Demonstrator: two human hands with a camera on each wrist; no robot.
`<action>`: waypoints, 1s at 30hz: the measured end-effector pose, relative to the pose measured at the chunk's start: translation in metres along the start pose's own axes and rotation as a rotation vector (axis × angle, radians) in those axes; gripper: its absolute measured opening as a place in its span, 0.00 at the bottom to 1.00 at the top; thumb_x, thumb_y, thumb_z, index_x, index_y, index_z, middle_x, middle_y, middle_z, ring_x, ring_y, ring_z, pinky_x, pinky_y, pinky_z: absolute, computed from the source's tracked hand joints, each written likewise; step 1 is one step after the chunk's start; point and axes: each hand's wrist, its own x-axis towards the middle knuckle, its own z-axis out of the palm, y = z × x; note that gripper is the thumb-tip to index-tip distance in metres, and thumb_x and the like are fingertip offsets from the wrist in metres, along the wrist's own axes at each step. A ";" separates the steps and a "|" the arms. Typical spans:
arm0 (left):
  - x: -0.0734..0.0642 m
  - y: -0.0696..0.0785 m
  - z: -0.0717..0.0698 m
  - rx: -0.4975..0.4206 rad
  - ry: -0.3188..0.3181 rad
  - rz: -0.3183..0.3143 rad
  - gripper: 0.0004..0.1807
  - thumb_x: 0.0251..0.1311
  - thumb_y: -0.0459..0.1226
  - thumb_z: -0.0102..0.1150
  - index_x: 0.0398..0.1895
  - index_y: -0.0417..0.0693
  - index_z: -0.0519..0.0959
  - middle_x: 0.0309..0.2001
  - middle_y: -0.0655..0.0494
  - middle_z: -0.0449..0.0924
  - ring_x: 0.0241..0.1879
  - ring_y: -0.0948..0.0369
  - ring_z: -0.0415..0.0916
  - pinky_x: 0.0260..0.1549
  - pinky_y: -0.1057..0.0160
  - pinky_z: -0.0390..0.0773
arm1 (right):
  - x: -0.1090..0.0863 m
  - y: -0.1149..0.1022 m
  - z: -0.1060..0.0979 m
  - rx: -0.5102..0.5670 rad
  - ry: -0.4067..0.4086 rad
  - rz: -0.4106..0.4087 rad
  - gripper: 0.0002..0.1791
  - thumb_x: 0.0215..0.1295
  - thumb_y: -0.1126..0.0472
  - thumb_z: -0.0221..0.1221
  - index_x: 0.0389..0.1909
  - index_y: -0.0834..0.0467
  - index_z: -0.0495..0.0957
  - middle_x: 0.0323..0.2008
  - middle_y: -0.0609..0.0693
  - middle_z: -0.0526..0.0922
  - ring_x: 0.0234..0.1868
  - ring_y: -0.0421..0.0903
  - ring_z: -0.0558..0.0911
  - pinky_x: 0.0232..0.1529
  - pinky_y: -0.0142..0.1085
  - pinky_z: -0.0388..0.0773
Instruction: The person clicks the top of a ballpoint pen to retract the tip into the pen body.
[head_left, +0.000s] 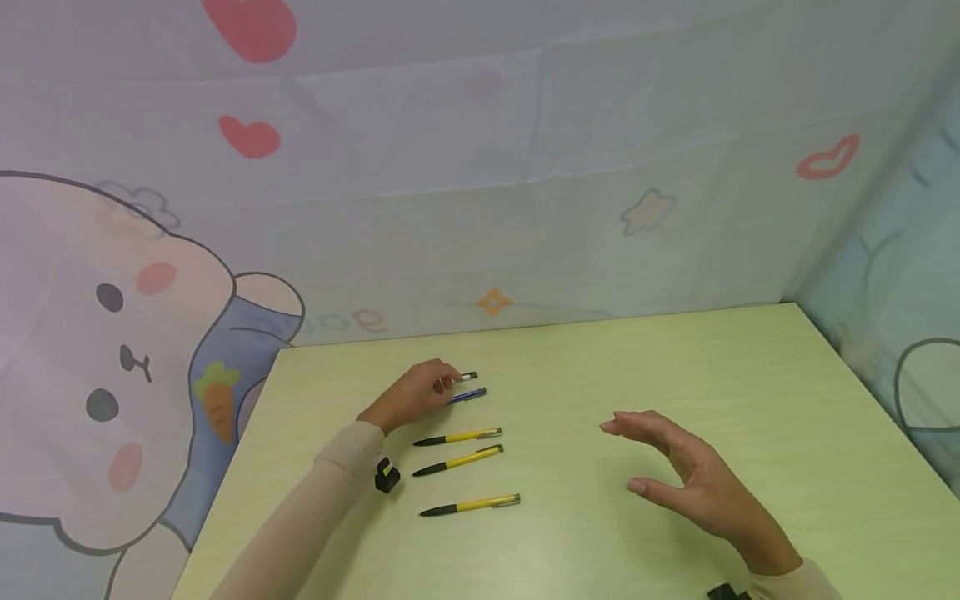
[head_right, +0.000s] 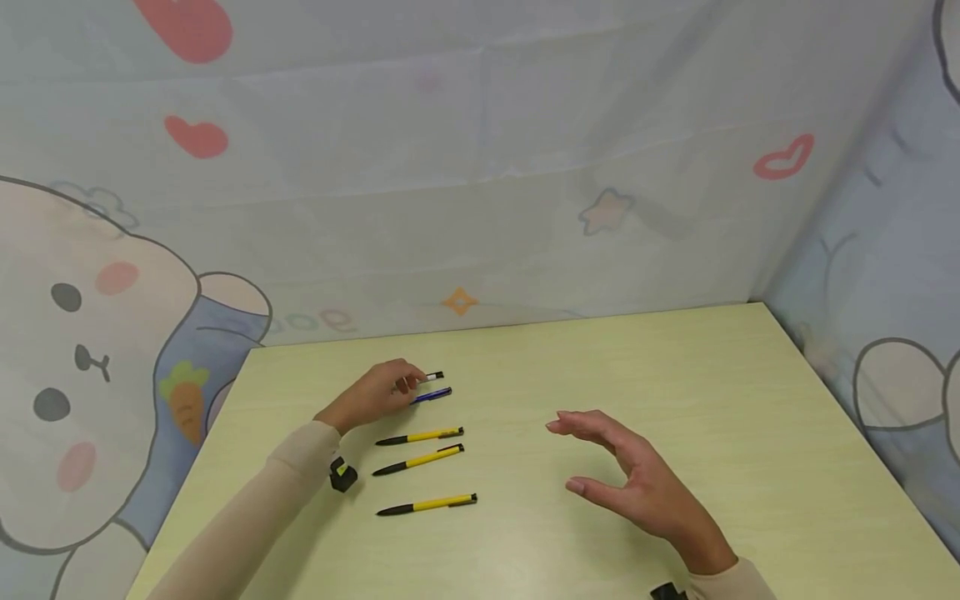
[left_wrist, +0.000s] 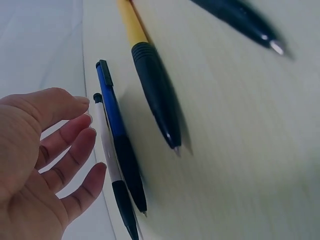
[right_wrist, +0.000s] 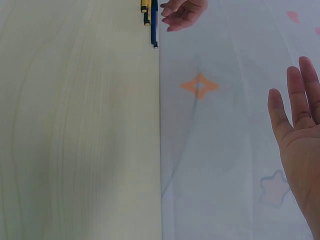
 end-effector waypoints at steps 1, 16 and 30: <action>0.000 0.000 0.001 0.001 -0.006 0.001 0.15 0.68 0.30 0.59 0.56 0.43 0.81 0.45 0.52 0.81 0.44 0.58 0.78 0.44 0.59 0.81 | 0.000 0.000 0.000 -0.002 0.000 0.004 0.42 0.50 0.88 0.61 0.69 0.77 0.60 0.63 0.64 0.75 0.67 0.53 0.74 0.70 0.34 0.67; -0.006 0.003 0.009 0.051 -0.041 0.013 0.16 0.65 0.30 0.64 0.56 0.42 0.81 0.43 0.53 0.80 0.43 0.59 0.78 0.45 0.58 0.81 | -0.002 0.000 0.002 -0.007 0.004 0.009 0.41 0.50 0.88 0.61 0.69 0.77 0.61 0.63 0.64 0.75 0.67 0.53 0.74 0.70 0.33 0.67; -0.001 0.000 0.012 0.119 -0.030 -0.013 0.14 0.66 0.30 0.63 0.54 0.44 0.82 0.42 0.55 0.80 0.41 0.61 0.77 0.45 0.58 0.81 | -0.001 -0.001 0.000 -0.016 0.016 0.010 0.41 0.49 0.88 0.61 0.68 0.78 0.61 0.63 0.65 0.76 0.68 0.52 0.74 0.71 0.33 0.66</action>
